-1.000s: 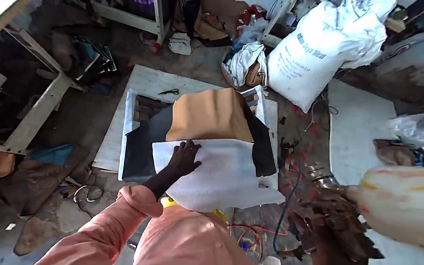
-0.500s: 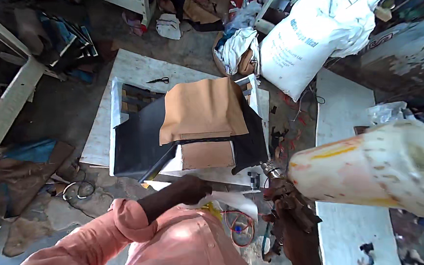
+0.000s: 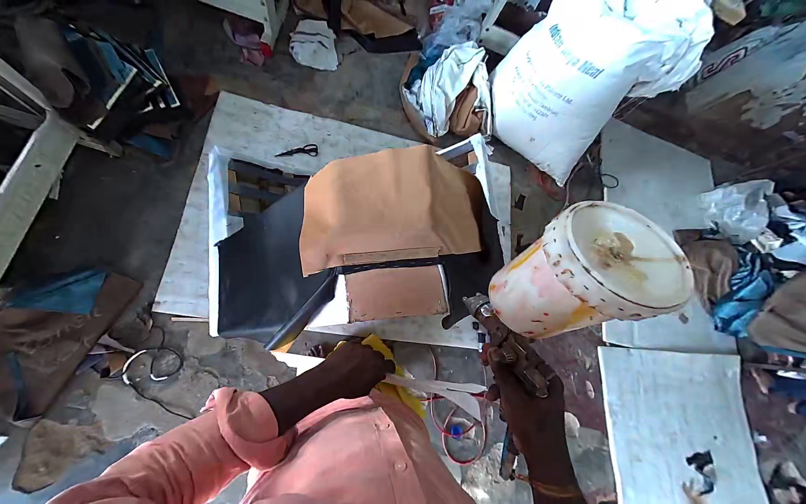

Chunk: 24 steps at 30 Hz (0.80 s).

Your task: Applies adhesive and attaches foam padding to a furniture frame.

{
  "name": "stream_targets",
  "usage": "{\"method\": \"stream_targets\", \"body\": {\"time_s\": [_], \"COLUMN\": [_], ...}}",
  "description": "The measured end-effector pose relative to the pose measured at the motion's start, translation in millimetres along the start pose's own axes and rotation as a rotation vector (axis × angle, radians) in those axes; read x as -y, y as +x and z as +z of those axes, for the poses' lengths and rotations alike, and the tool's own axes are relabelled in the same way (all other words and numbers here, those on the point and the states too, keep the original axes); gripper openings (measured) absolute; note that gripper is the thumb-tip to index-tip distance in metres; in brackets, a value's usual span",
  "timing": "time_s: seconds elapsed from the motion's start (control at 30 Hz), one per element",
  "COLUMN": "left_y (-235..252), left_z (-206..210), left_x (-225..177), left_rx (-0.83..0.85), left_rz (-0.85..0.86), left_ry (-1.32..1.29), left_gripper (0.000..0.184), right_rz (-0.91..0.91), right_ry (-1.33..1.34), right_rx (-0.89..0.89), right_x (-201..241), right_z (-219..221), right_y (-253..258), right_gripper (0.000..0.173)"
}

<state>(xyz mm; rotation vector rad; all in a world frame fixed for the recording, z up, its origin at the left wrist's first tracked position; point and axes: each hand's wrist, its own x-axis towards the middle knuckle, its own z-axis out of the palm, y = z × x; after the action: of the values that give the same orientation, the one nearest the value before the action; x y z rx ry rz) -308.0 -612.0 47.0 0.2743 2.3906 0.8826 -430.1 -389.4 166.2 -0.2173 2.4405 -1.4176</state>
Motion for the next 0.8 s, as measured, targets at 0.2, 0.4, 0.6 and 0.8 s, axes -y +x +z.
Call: {"method": "stream_targets", "body": {"time_s": [0.2,0.4,0.6,0.8], "left_y": [-9.5,-16.4,-20.0,-24.1], "left_z": [17.4,21.6,21.1,28.5], "left_x": [5.9,10.2,12.8,17.0], "left_rx": [0.012,0.008,-0.014,-0.042], "left_rz": [-0.030,-0.045,-0.053,-0.055], "left_ry": [-0.026,-0.034,-0.041,-0.056], "left_gripper": [0.032,0.031,0.032,0.030], "right_rz": [-0.032,-0.020,-0.017,-0.037], "right_ry": [0.015,-0.016,0.023,0.014], "right_rx": [-0.065,-0.077,0.011,0.113], "right_x": [-3.0,0.1,3.8,12.7], "right_z": [2.5,4.4,11.0,23.8], "right_y": [0.0,-0.5,-1.7,-4.5], "right_gripper": [0.025,0.024,0.023,0.024]}}
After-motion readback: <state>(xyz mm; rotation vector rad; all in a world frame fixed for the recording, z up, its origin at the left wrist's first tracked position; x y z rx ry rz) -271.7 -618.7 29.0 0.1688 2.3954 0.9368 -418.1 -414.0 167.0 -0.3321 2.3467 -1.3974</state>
